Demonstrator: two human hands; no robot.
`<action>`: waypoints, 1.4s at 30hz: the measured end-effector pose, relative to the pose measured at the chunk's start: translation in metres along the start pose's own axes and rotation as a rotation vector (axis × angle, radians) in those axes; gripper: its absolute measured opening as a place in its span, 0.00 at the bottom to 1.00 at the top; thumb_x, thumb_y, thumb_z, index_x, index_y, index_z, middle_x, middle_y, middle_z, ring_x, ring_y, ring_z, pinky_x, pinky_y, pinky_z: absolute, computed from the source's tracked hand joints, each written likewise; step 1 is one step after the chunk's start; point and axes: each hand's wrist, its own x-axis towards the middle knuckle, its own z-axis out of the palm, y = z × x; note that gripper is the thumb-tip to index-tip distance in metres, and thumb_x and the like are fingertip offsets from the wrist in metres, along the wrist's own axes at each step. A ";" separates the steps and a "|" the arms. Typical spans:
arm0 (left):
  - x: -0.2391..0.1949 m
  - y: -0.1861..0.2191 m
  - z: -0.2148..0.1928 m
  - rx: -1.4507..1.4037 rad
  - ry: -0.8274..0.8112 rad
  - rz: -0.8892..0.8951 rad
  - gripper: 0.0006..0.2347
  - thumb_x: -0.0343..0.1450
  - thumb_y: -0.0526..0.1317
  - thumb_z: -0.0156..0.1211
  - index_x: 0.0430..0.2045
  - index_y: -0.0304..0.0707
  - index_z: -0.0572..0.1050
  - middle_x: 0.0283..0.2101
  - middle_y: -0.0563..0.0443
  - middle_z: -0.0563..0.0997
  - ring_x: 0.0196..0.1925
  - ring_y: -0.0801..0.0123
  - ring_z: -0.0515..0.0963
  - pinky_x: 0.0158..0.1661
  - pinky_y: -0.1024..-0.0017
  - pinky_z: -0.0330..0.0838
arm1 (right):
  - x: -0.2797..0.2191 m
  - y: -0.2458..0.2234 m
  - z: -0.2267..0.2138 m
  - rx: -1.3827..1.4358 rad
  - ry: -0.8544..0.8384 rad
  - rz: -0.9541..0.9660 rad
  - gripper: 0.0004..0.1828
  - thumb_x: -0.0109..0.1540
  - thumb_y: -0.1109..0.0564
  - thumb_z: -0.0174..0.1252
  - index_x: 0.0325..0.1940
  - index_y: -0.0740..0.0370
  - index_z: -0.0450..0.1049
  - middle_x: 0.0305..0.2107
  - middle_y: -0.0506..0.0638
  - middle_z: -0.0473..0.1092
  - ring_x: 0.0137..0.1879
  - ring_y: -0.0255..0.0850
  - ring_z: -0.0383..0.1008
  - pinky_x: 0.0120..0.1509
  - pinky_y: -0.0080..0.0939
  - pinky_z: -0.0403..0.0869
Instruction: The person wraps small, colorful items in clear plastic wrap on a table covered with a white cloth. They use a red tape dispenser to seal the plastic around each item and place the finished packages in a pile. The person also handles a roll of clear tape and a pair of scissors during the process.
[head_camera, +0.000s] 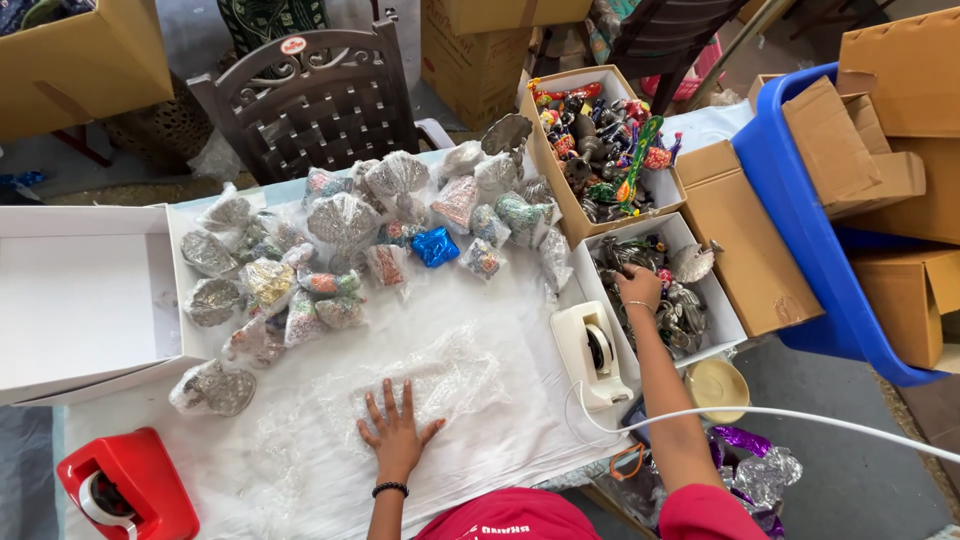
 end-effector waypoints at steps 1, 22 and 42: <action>0.001 0.000 0.002 -0.013 0.033 0.009 0.48 0.58 0.78 0.45 0.72 0.67 0.38 0.77 0.54 0.29 0.76 0.40 0.27 0.61 0.21 0.35 | 0.007 0.003 0.005 -0.088 -0.001 -0.018 0.19 0.55 0.52 0.70 0.49 0.57 0.81 0.36 0.56 0.79 0.40 0.50 0.81 0.50 0.48 0.77; 0.017 0.053 -0.033 -0.224 0.020 0.227 0.41 0.65 0.63 0.63 0.72 0.46 0.55 0.78 0.46 0.43 0.80 0.51 0.40 0.71 0.44 0.38 | -0.244 0.100 -0.171 0.553 -0.632 0.477 0.12 0.65 0.56 0.62 0.49 0.64 0.80 0.36 0.49 0.77 0.40 0.38 0.75 0.44 0.41 0.74; 0.073 -0.019 -0.069 -0.461 0.394 -0.002 0.09 0.72 0.42 0.61 0.45 0.45 0.78 0.48 0.52 0.81 0.57 0.55 0.75 0.51 0.54 0.68 | -0.357 -0.189 0.147 -0.168 -0.427 -0.765 0.09 0.66 0.58 0.55 0.42 0.63 0.79 0.35 0.57 0.78 0.33 0.52 0.79 0.35 0.48 0.77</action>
